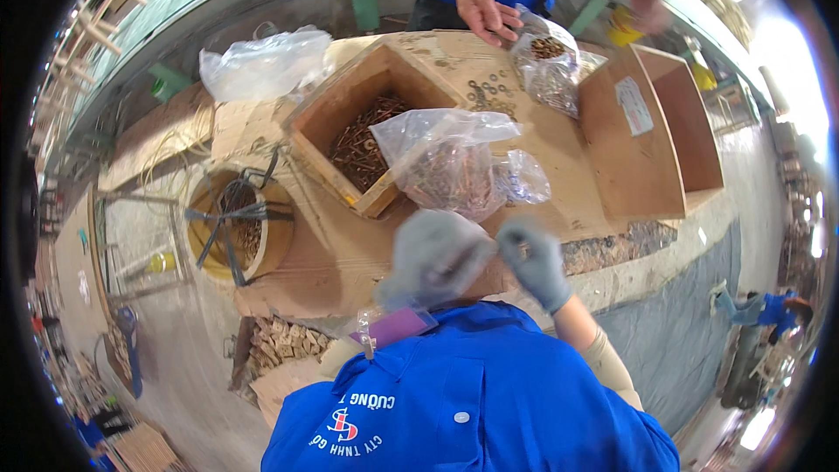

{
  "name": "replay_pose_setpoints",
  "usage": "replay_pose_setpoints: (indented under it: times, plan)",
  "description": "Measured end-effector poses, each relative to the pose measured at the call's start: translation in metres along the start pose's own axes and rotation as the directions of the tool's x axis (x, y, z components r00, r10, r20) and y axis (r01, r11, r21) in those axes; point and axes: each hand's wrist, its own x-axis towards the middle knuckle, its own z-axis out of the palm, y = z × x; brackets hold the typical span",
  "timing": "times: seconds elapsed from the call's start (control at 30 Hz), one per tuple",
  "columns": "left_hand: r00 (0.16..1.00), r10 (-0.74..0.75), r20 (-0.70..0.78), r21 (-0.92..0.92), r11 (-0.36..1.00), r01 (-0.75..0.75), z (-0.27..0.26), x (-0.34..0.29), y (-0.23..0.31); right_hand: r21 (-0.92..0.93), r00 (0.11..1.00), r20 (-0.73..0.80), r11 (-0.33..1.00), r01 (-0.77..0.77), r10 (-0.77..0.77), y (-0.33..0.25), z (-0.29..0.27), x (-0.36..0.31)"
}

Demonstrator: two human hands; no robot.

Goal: The person sorts small metal hardware components, including screws and washers, from plastic bags into wooden boxes. They handle the items by hand, separating them and placing them into designated containers on a workbench.

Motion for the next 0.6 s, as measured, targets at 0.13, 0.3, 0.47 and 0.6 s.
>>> replay_pose_setpoints:
  times: [0.13,0.3,0.47,0.6]
  plan:
    - [0.965,-0.231,-0.121,0.070,0.968,0.241,-0.026,0.010,-0.009,-0.011,0.891,-0.418,0.979,-0.203,0.180,0.012,-0.031,0.053]
    - [0.980,-0.179,-0.092,0.130,0.973,0.190,-0.016,0.016,-0.010,-0.441,0.953,-0.209,0.849,-0.291,0.218,0.110,-0.018,0.064]
    - [0.989,-0.148,0.025,0.115,0.983,0.144,-0.018,-0.021,-0.019,-0.112,0.877,-0.195,0.878,-0.465,0.439,0.146,-0.029,0.039]
    - [0.895,-0.408,0.183,-0.085,0.900,0.427,-0.019,-0.034,-0.015,0.281,0.853,-0.205,0.864,-0.419,0.480,0.117,-0.069,0.038]
